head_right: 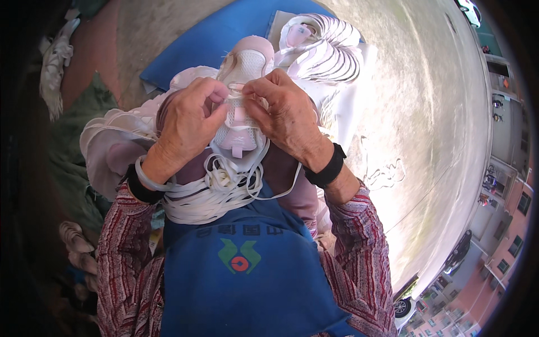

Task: Thread laces through the eyelets of a shoe.

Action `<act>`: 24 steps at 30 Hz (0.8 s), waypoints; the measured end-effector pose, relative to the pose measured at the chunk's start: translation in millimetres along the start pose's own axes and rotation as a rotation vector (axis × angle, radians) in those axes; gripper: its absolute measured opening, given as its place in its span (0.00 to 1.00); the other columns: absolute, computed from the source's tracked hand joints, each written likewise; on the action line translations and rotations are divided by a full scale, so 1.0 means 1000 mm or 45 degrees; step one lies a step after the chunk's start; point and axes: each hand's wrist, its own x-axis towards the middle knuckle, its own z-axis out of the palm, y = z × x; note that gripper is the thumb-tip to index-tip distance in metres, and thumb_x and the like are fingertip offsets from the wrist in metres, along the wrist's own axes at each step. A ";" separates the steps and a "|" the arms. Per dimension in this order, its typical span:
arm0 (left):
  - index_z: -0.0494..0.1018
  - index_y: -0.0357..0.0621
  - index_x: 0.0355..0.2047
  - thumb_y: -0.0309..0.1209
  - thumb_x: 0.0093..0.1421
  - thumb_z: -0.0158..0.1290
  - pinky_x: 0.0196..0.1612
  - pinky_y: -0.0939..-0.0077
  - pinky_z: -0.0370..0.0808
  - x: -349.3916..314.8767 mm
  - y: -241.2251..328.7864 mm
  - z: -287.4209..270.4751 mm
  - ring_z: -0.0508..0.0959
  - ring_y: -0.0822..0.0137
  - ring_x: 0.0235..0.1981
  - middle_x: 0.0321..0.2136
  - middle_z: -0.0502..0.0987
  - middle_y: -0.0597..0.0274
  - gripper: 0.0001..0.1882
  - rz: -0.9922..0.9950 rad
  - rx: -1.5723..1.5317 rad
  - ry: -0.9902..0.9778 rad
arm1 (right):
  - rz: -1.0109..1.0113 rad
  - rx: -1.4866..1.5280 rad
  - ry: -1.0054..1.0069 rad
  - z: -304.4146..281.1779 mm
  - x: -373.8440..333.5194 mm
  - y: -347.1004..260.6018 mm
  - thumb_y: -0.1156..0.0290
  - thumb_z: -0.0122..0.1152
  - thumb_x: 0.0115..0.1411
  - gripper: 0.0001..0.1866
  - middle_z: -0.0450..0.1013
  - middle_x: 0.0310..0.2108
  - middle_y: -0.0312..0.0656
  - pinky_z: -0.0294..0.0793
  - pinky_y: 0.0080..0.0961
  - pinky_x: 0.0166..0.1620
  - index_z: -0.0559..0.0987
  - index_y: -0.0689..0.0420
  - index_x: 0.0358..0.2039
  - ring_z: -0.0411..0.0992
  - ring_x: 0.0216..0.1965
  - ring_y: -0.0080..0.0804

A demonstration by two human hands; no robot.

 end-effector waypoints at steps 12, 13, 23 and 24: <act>0.70 0.41 0.37 0.22 0.56 0.54 0.34 0.58 0.75 0.005 -0.004 0.006 0.77 0.45 0.31 0.34 0.73 0.49 0.08 0.054 0.059 -0.048 | 0.026 -0.068 0.021 -0.005 -0.002 0.000 0.75 0.68 0.56 0.10 0.71 0.33 0.39 0.72 0.21 0.32 0.80 0.59 0.39 0.70 0.28 0.24; 0.70 0.40 0.37 0.22 0.56 0.54 0.33 0.59 0.75 0.006 -0.005 0.007 0.78 0.47 0.30 0.33 0.73 0.49 0.08 0.040 0.007 -0.054 | 0.027 -0.069 0.021 -0.005 -0.003 0.000 0.75 0.68 0.56 0.10 0.71 0.33 0.39 0.72 0.21 0.32 0.80 0.59 0.39 0.70 0.28 0.24; 0.72 0.39 0.35 0.29 0.62 0.51 0.17 0.80 0.66 0.014 0.007 -0.015 0.68 0.78 0.12 0.19 0.72 0.69 0.06 -0.619 -0.491 -0.441 | 0.091 0.117 -0.019 -0.005 -0.007 0.004 0.72 0.64 0.57 0.11 0.72 0.35 0.46 0.78 0.30 0.35 0.76 0.60 0.39 0.75 0.32 0.41; 0.72 0.39 0.35 0.29 0.61 0.52 0.19 0.80 0.67 0.010 0.003 -0.011 0.69 0.77 0.14 0.19 0.72 0.68 0.06 -0.469 -0.369 -0.383 | 0.112 0.136 -0.031 -0.005 -0.009 0.004 0.72 0.64 0.57 0.12 0.72 0.35 0.46 0.79 0.30 0.36 0.76 0.60 0.40 0.76 0.33 0.42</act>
